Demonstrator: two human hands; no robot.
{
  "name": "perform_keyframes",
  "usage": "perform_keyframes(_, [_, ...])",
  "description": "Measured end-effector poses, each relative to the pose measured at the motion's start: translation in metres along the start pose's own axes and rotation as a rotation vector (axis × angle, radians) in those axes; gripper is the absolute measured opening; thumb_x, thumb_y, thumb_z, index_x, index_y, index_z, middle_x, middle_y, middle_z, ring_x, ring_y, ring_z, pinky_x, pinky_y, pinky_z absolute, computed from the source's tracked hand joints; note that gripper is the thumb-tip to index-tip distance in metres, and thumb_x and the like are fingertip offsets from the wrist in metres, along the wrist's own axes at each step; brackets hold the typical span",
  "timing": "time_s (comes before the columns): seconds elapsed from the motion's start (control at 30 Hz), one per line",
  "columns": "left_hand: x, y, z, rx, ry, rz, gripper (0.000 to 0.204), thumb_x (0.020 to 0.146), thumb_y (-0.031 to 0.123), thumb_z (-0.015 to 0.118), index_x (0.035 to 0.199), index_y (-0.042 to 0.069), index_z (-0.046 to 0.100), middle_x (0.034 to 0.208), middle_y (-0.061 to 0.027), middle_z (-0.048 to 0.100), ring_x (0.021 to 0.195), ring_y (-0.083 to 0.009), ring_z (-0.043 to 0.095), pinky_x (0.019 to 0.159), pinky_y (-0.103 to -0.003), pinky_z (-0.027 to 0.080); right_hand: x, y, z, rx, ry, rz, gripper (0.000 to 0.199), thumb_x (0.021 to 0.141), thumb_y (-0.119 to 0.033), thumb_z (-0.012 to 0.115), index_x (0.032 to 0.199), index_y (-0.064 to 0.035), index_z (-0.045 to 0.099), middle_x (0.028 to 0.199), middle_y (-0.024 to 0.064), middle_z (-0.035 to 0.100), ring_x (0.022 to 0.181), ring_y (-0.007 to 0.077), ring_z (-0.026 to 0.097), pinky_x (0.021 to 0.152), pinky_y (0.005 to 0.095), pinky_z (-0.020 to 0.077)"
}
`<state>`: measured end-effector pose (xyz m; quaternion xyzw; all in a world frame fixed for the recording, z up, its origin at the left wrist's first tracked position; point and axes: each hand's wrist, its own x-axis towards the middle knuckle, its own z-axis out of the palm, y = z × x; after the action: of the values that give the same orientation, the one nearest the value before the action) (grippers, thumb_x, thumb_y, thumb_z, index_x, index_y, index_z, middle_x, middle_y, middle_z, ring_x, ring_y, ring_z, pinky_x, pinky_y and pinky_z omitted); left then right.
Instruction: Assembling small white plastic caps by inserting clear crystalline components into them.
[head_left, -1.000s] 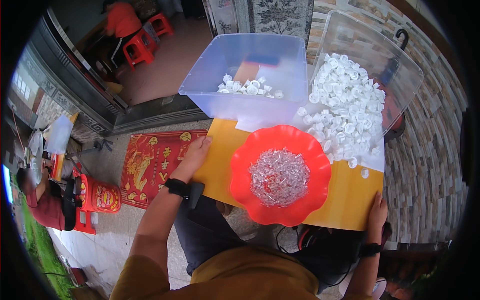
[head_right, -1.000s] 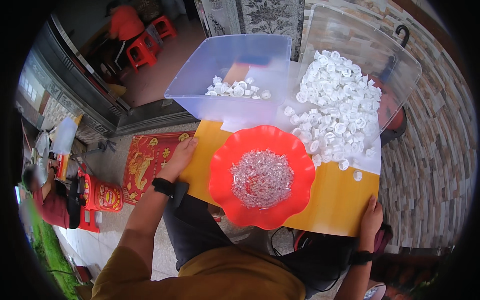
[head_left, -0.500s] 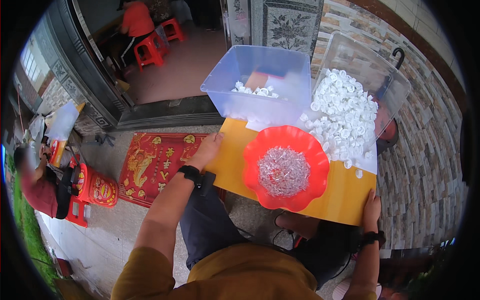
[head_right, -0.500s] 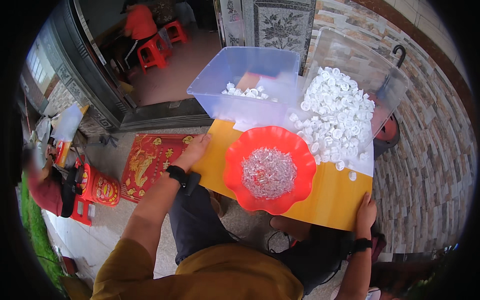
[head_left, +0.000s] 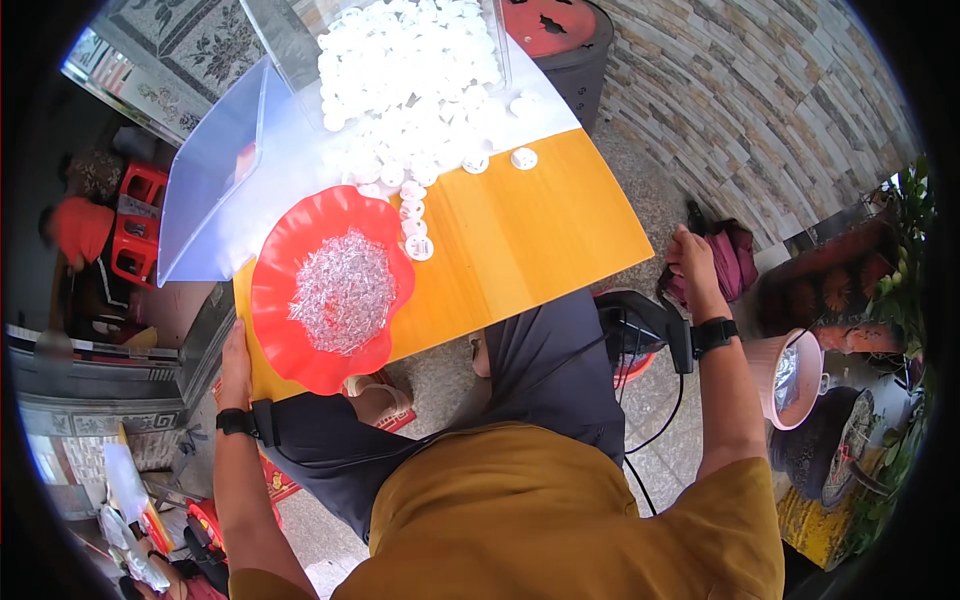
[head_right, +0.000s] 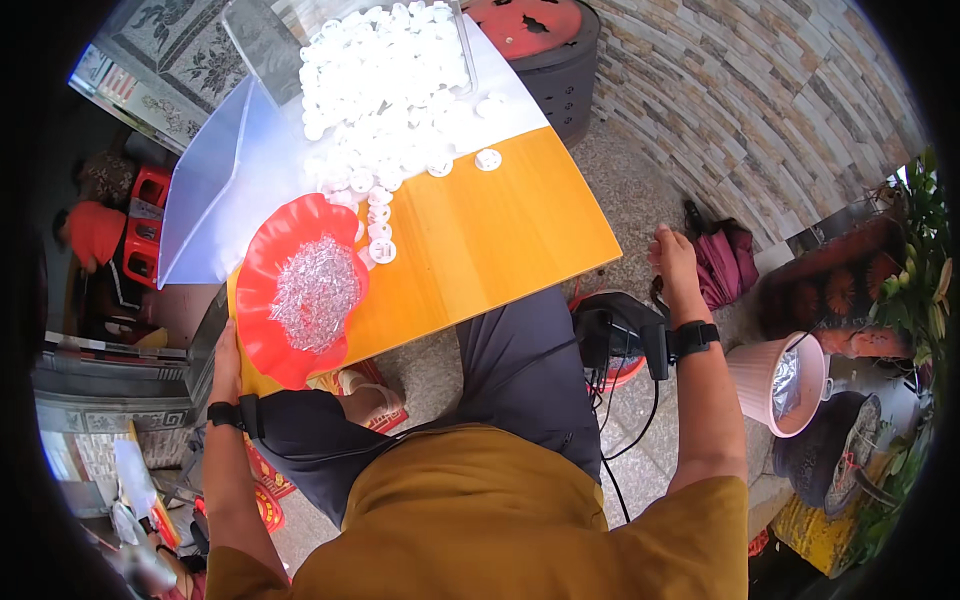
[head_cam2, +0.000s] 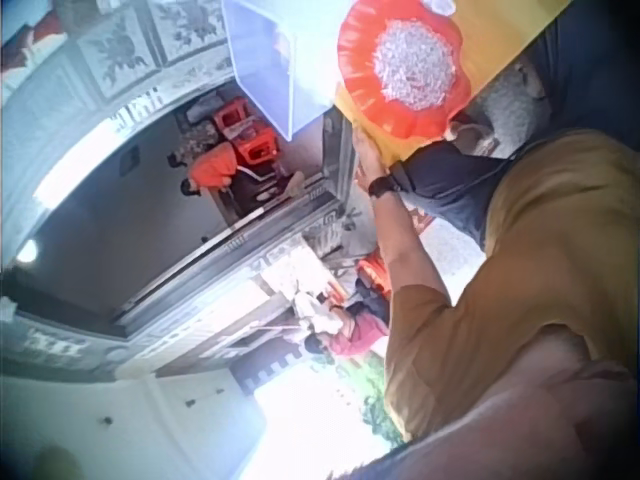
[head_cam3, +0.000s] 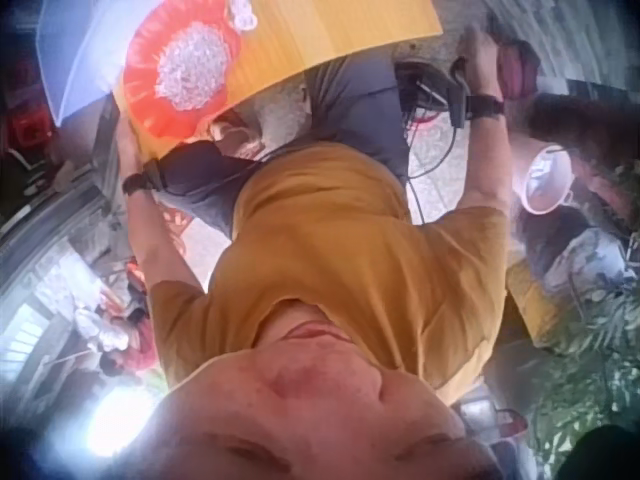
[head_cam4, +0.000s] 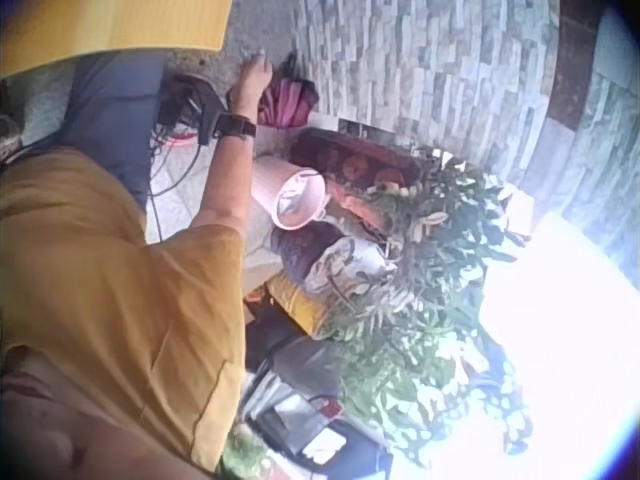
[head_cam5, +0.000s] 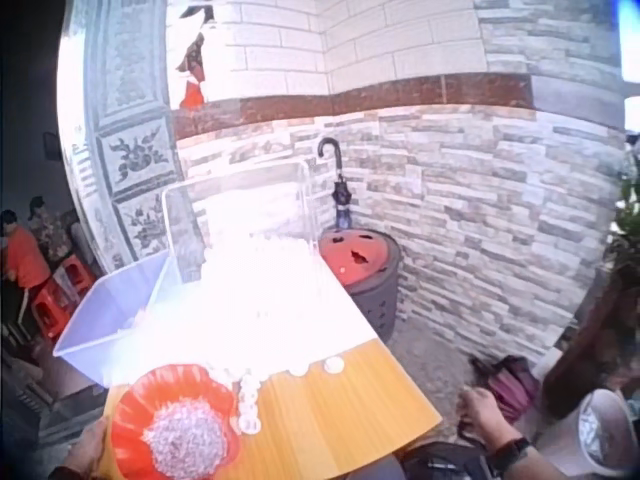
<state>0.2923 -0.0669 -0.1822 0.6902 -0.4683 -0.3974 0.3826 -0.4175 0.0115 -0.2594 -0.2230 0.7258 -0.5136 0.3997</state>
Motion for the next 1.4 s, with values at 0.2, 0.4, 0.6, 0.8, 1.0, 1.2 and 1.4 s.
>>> perform_keyframes(0.2, [-0.058,0.005,0.003,-0.13,0.069,-0.212,0.05,0.094,0.041,0.038,0.118,-0.002,0.048,0.102,-0.0086,0.058,0.087,-0.017,0.058,0.072,-0.028,0.047,-0.026,0.158,-0.047,-1.019,0.135,-0.367,0.069,0.074,-0.049,0.063,0.117,0.0029,0.05,0.111,0.0217,0.056,0.106,0.0385,0.052,0.09,0.0387,0.0408])
perform_keyframes(0.4, [-0.097,-0.021,-0.023,0.162,0.12,-0.309,0.045,0.092,0.045,0.039,0.105,0.004,0.052,0.071,-0.0023,0.057,0.052,-0.011,0.052,0.046,-0.023,0.039,-0.023,0.253,-0.051,-0.134,-0.131,0.251,0.073,0.069,-0.046,0.07,0.12,0.0009,0.049,0.123,0.0212,0.049,0.11,0.0365,0.05,0.094,0.0376,0.0394])
perform_keyframes(0.6, [-0.128,-0.008,-0.024,0.177,0.171,-0.333,0.045,0.091,0.045,0.041,0.101,0.003,0.051,0.066,-0.0025,0.055,0.047,-0.0106,0.049,0.042,-0.022,0.036,-0.068,0.311,-0.042,-0.655,-0.021,0.021,0.038,0.079,-0.022,0.061,0.11,-0.0012,0.057,0.104,0.0139,0.059,0.098,0.0226,0.056,0.079,0.0306,0.0443])
perform_keyframes(0.8, [-0.16,-0.021,-0.045,0.218,0.223,-0.36,0.044,0.092,0.043,0.043,0.103,0.001,0.05,0.067,-0.003,0.054,0.047,-0.0105,0.049,0.042,-0.022,0.037,-0.06,0.309,-0.04,0.558,0.312,0.769,0.064,0.078,-0.062,0.047,0.113,-0.0094,0.054,0.106,0.0038,0.058,0.092,0.0158,0.05,0.083,0.0391,0.0314])
perform_keyframes(1.0, [-0.176,-0.005,-0.034,0.305,0.25,-0.444,0.035,0.092,0.038,0.045,0.101,0.005,0.052,0.067,-0.0017,0.054,0.047,-0.0085,0.049,0.04,-0.02,0.035,-0.038,0.313,-0.032,0.179,0.276,0.818,0.071,0.065,-0.059,0.069,0.102,0.0013,0.058,0.091,0.0097,0.06,0.081,0.0217,0.056,0.068,0.036,0.0438])
perform_keyframes(1.2, [-0.189,0.009,-0.025,0.332,0.198,-0.413,0.032,0.089,0.038,0.051,0.099,0.007,0.053,0.067,-0.0002,0.055,0.046,-0.0074,0.049,0.039,-0.019,0.035,-0.053,0.294,-0.023,-0.061,0.46,1.018,0.078,0.06,-0.066,0.068,0.102,-0.0005,0.058,0.087,0.0065,0.06,0.079,0.0207,0.055,0.066,0.0364,0.0437])
perform_keyframes(1.4, [-0.179,-0.006,-0.022,0.393,0.089,-0.443,0.028,0.09,0.035,0.05,0.097,0.008,0.054,0.067,0.0002,0.055,0.046,-0.0072,0.048,0.039,-0.02,0.035,-0.056,0.319,-0.016,0.141,0.146,0.894,0.075,0.064,-0.075,0.056,0.096,-0.0081,0.058,0.08,0.003,0.056,0.061,0.0133,0.047,0.054,0.0265,0.0372])
